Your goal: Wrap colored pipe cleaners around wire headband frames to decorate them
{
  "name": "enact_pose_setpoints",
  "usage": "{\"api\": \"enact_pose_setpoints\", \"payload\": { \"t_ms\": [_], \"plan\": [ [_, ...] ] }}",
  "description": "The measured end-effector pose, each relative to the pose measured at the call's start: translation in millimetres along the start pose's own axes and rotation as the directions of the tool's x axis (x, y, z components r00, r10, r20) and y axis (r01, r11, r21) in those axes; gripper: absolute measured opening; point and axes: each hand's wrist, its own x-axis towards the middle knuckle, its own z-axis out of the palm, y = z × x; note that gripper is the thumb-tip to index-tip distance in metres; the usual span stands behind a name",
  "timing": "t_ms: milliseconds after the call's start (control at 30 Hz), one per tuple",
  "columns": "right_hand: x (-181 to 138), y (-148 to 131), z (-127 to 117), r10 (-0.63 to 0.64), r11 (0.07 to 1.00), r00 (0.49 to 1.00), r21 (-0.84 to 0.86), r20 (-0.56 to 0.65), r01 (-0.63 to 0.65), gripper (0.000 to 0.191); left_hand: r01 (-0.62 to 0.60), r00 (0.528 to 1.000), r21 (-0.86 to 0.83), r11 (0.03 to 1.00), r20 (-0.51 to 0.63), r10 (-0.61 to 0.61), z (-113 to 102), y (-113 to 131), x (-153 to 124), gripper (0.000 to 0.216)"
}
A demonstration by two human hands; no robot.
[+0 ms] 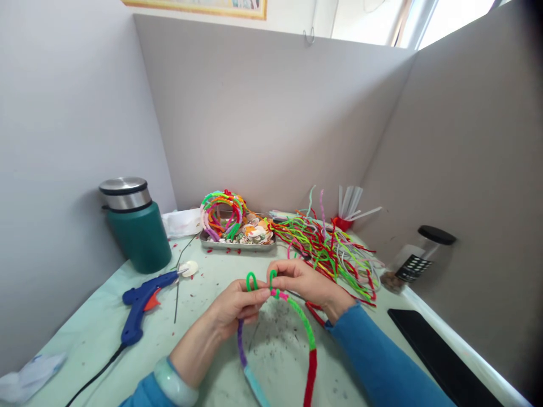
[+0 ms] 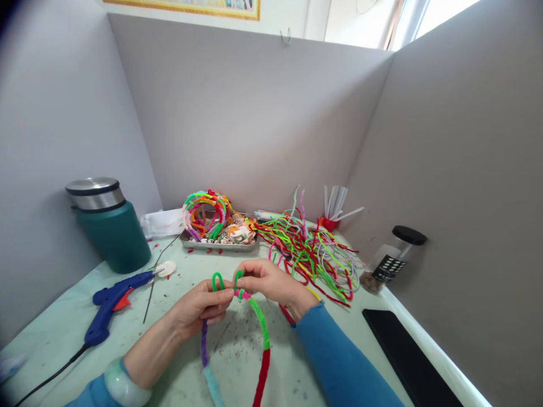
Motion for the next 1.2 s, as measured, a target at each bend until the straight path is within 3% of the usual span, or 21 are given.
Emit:
{"api": "enact_pose_setpoints", "payload": {
  "t_ms": [267,400,500,767,867,967,1200],
  "plan": [
    [2,-6,-5,-0.091,0.945,0.956,-0.327,-0.278,-0.005,0.015,-0.038,0.973,0.021,0.999,-0.228,0.042,-7,-6,11,0.025],
    [2,-9,6,-0.188,0.833,0.951,-0.553,-0.246,0.022,0.013,-0.092,0.957,0.093,0.991,-0.268,0.114,-4,-7,12,0.026],
    [4,-7,16,-0.215,0.724,0.932,-0.689,-0.291,-0.048,0.014,-0.121,0.942,0.156,0.980,-0.293,0.163,-1,-7,12,0.028],
    [2,-9,30,-0.175,0.528,0.910,-0.816,-0.376,-0.235,0.020,-0.107,0.893,0.317,0.942,-0.385,0.231,1,-11,15,0.031],
    [2,-10,33,-0.151,0.569,0.890,-0.774,-0.430,-0.277,0.019,-0.121,0.886,0.367,0.922,-0.379,0.267,0,-12,16,0.030],
    [5,-6,31,-0.094,0.677,0.879,-0.677,-0.467,-0.287,0.016,-0.116,0.890,0.393,0.912,-0.366,0.270,1,-12,16,0.031],
    [10,0,16,0.099,0.934,0.923,-0.286,-0.372,-0.215,0.008,-0.111,0.929,0.296,0.949,-0.307,0.205,2,-7,11,0.031]
  ]
}}
